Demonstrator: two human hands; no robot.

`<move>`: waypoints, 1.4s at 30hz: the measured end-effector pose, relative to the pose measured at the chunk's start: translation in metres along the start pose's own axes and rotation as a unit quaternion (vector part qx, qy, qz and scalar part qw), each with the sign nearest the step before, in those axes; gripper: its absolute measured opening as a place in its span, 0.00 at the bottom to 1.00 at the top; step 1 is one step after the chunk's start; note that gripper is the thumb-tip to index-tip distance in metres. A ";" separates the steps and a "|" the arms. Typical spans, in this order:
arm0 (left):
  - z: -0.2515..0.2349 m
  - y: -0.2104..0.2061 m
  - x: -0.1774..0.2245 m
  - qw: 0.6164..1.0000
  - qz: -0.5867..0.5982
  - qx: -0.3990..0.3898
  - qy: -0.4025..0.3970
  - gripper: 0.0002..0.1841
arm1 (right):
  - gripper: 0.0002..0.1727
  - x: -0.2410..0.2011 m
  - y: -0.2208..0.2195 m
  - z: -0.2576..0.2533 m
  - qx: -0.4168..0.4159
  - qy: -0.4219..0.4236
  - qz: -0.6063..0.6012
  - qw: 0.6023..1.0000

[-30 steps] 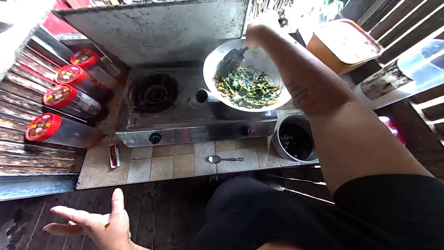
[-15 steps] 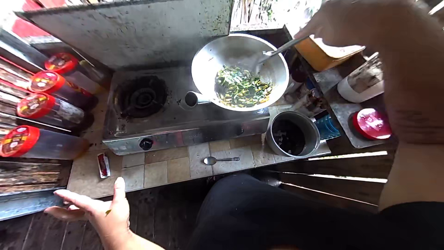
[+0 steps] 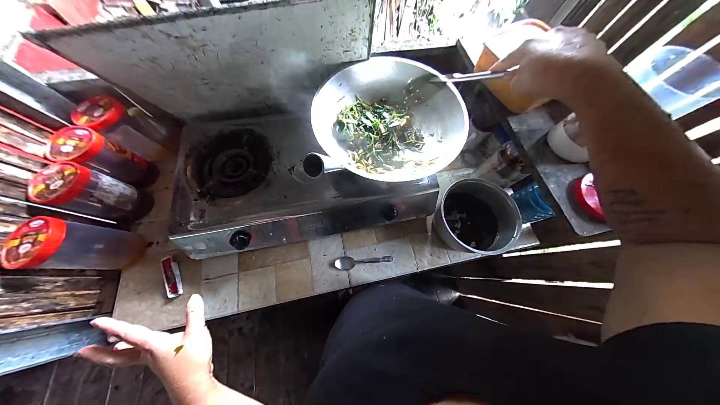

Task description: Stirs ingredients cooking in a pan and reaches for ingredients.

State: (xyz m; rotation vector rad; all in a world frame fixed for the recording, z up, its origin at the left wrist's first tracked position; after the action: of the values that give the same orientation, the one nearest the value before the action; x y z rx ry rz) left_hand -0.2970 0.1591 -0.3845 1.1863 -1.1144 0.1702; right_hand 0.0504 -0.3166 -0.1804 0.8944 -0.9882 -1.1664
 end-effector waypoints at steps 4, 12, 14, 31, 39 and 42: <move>0.000 -0.008 0.004 1.000 0.005 -0.015 -0.014 0.60 | 0.14 -0.024 0.009 0.001 -0.052 -0.114 0.062 0.990; 0.002 0.007 -0.016 1.000 -0.001 0.010 -0.013 0.59 | 0.18 -0.037 -0.091 -0.090 -0.117 0.029 -0.151 0.981; 0.001 0.010 -0.018 1.000 -0.005 0.012 -0.002 0.58 | 0.18 -0.052 -0.095 -0.081 -0.064 0.059 -0.108 0.990; -0.017 -0.010 0.006 0.997 0.012 -0.011 -0.070 0.59 | 0.11 -0.067 -0.064 0.014 0.026 -0.021 0.058 0.998; -0.017 -0.015 0.003 0.998 0.003 -0.024 -0.062 0.59 | 0.17 -0.102 -0.084 0.007 0.024 0.051 0.067 0.996; -0.022 -0.014 0.001 0.998 0.008 -0.011 -0.068 0.58 | 0.14 -0.090 -0.073 0.053 0.053 0.072 0.107 0.990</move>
State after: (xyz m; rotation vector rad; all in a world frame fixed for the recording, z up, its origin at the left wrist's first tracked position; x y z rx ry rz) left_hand -0.2748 0.1701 -0.3920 1.1832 -1.2424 0.0912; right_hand -0.0318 -0.2440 -0.2452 0.9196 -1.0082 -0.8613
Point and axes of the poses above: each hand's wrist, its own z-axis away from the middle knuckle, its own y-axis out of the back of the hand, x = y × z, the point moved 3 cm from there along -z, towards the middle knuckle, and after that the axes turned 12 degrees about -x, right-handed, at the moved point
